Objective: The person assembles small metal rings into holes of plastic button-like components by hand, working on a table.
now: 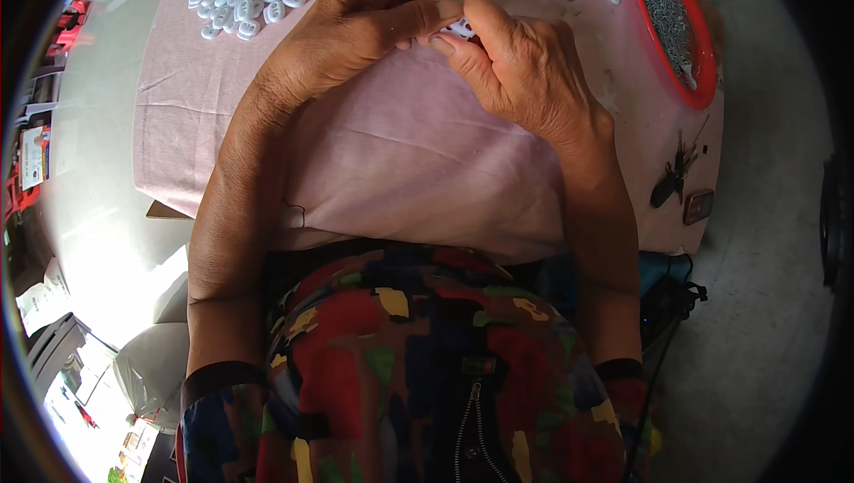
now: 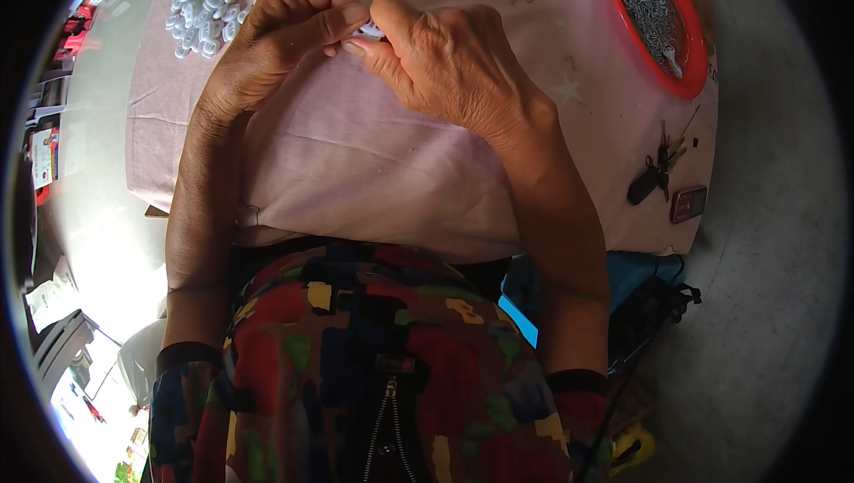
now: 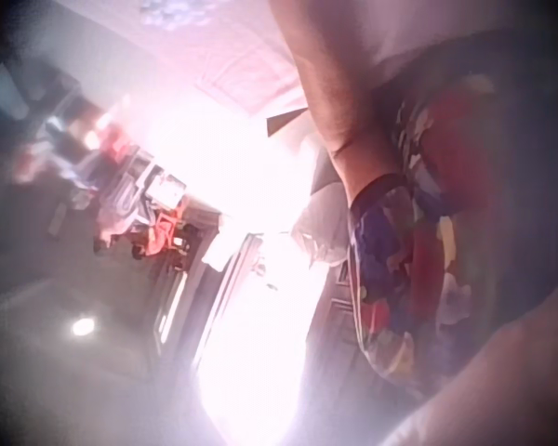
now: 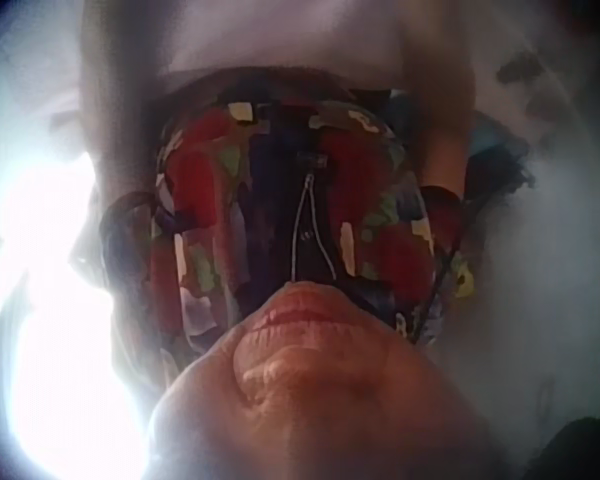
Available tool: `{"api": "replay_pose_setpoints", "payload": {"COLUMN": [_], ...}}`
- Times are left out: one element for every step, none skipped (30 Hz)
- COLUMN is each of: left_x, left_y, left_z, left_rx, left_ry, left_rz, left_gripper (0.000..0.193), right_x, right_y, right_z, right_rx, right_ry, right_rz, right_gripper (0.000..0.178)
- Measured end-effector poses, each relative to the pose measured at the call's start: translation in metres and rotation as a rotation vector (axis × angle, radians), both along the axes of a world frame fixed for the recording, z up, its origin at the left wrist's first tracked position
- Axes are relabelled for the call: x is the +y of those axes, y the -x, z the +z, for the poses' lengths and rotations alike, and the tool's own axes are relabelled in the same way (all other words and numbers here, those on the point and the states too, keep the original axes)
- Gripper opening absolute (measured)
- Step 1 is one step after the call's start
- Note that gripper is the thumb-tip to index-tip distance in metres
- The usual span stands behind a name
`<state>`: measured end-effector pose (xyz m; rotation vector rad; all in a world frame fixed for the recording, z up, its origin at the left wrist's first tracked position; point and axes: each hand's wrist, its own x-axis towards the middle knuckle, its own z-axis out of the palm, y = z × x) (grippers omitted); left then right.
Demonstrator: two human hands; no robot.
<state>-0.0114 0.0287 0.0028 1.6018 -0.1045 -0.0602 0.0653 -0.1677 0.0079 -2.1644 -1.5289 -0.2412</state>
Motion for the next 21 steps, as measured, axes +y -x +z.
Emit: {"api": "replay_pose_setpoints", "payload": {"left_x": [-0.001,-0.003,-0.005,-0.006,-0.007,-0.008,-0.008,-0.007,-0.007,-0.007,-0.008,-0.009,-0.008,-0.005,-0.004,-0.005,-0.006,-0.007,-0.01,-0.014,-0.017], "left_y": [0.0,0.0,0.001,0.001,0.001,0.001,0.001,0.0,0.0,0.0,0.001,0.001,0.001,0.0,0.001,0.0,-0.001,-0.002,-0.001,-0.001,-0.001], "left_z": [0.0,0.0,0.0,-0.001,-0.002,-0.003,-0.003,-0.003,-0.002,-0.003,-0.003,-0.003,-0.003,-0.002,-0.001,-0.001,-0.001,-0.001,-0.002,-0.004,-0.005], "left_rx": [0.0,-0.007,-0.013,-0.013,0.028,0.068,0.068,0.065,0.061,0.062,0.053,0.044,0.044,0.052,0.059,0.061,0.063,0.066,0.065,0.063,0.062], "left_ry": [0.0,-0.002,-0.005,-0.005,0.011,0.027,0.027,0.023,0.02,0.02,0.011,0.001,0.001,-0.01,-0.021,-0.02,-0.026,-0.031,-0.031,0.025,0.08], "left_rz": [0.0,0.014,0.029,0.029,0.064,0.099,0.099,0.08,0.062,0.062,0.079,0.097,0.098,0.057,0.017,0.014,0.018,0.021,0.022,0.073,0.123], "left_gripper": [0.019,0.019,0.019,0.019,0.019,0.02,0.02,0.02,0.02,0.02,0.02,0.02,0.02,0.019,0.019,0.019,0.018,0.017,0.017,0.016,0.017], "right_x": [0.0,0.0,0.0,-0.001,-0.001,-0.001,-0.001,-0.002,-0.002,-0.002,-0.002,-0.002,-0.001,-0.001,0.0,-0.001,-0.002,-0.003,-0.003,-0.004,-0.004], "right_y": [0.0,0.001,0.001,0.001,0.001,0.001,0.001,0.0,-0.001,-0.001,0.0,0.0,0.0,-0.001,0.0,-0.001,-0.001,-0.001,-0.001,-0.002,-0.002], "right_z": [0.001,0.002,0.003,0.004,0.006,0.006,0.006,0.005,0.004,0.004,0.003,0.003,0.002,0.001,0.001,0.001,0.001,0.001,0.002,0.003,0.003], "right_rx": [0.0,0.011,0.021,0.022,0.006,-0.009,-0.009,-0.017,-0.024,-0.024,-0.015,-0.006,-0.006,-0.018,-0.03,-0.028,-0.026,-0.024,-0.024,-0.028,-0.033], "right_ry": [0.0,0.0,0.0,0.0,0.009,0.018,0.018,0.017,0.017,0.017,0.026,0.035,0.034,0.027,0.019,0.02,0.03,0.041,0.041,0.05,0.059], "right_rz": [0.0,-0.015,-0.03,-0.03,-0.041,-0.053,-0.053,-0.052,-0.051,-0.051,-0.053,-0.056,-0.055,-0.044,-0.033,-0.036,-0.041,-0.046,-0.045,-0.045,-0.045], "right_gripper": [0.028,0.029,0.029,0.029,0.03,0.03,0.03,0.03,0.03,0.03,0.03,0.03,0.03,0.029,0.029,0.029,0.03,0.03,0.03,0.03,0.029]}}
